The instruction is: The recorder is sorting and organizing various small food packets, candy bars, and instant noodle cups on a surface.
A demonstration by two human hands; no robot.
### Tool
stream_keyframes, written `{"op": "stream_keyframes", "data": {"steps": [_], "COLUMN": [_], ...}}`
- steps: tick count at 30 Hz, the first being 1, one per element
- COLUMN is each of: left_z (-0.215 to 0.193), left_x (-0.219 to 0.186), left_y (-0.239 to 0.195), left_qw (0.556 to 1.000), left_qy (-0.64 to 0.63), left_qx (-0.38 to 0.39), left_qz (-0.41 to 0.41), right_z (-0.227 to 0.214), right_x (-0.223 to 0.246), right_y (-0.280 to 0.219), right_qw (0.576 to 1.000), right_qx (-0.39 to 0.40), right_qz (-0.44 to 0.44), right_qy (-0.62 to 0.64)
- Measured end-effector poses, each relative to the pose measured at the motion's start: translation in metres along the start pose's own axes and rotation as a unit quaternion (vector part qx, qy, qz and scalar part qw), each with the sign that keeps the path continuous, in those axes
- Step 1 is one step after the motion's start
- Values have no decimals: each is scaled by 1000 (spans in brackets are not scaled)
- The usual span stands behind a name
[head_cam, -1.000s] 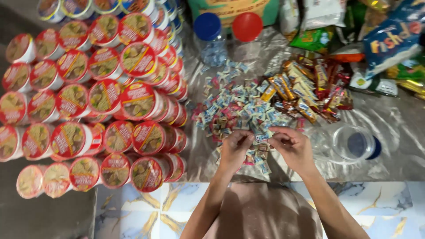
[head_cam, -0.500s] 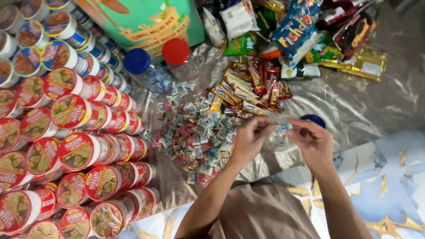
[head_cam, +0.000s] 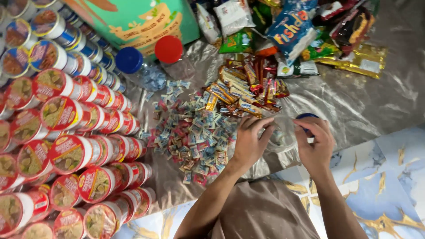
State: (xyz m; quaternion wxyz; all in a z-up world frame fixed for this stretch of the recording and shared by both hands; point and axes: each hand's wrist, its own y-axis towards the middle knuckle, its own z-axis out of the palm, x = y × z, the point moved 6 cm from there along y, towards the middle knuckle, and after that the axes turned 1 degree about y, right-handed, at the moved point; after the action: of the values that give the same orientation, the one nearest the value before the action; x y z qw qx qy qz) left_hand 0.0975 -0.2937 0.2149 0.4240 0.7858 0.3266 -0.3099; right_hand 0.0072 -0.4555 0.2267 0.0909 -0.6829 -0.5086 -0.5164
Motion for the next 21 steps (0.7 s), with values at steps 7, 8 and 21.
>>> {"op": "stream_keyframes", "data": {"steps": [7,8,21], "left_z": [-79,-94,-140], "left_x": [58,74,238], "left_y": [-41,-54,-245], "left_qw": [991,984,930], "left_qy": [-3,3,131], "left_qx": [-92,-113,-160], "left_qz": [-100,-141,-304], "right_z": [42,57,342], "right_x": [37,48,11], "right_y": [-9,-12,-132], "right_qw": [998,995,873], "right_qx": [22,47,418], "right_qz": [-45,-87,-235], "right_qy": [33,16,-87]}}
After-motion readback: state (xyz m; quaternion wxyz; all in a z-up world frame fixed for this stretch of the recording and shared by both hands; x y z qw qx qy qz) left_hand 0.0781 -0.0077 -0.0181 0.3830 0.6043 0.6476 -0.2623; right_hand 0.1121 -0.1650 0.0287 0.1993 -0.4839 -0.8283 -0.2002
